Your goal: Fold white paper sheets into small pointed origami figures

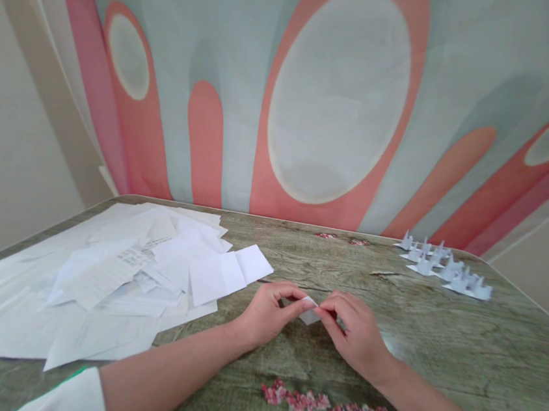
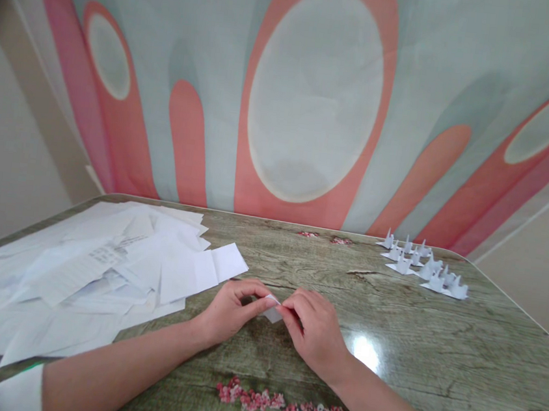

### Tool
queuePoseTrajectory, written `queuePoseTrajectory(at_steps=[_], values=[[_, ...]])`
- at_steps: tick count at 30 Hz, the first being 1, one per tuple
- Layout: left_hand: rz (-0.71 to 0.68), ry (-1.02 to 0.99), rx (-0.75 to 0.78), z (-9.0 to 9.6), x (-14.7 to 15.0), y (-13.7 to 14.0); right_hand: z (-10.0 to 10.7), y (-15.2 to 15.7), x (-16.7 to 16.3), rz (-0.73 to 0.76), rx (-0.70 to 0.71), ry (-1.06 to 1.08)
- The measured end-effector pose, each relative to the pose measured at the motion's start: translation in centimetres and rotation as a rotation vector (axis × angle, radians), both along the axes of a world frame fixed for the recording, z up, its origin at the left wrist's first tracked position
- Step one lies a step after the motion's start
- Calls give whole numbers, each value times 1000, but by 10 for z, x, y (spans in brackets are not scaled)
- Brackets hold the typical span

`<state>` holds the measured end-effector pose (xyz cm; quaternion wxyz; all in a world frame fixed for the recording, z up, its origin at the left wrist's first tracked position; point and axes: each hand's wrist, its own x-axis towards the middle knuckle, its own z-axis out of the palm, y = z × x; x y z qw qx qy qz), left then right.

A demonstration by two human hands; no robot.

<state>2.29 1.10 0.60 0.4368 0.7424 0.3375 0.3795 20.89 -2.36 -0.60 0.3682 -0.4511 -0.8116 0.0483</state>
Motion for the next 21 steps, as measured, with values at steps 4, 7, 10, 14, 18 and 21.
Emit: queuePoseTrajectory(at_steps=[4,7,10,14,18,21], values=[[7,22,6,0,0,0,-1,-1,0,13,-11,-5],[1,20,-6,-1,0,0,-3,0,1,20,-29,19],[-16,10,-13,-2,0,1,-3,0,1,40,-56,74],[-30,-7,-23,-1,0,2,0,0,-1,50,-127,134],[-39,-28,-52,0,-1,2,4,-1,-2,61,-204,151],[-42,-25,-66,-2,-1,2,5,-2,-3,49,-216,137]])
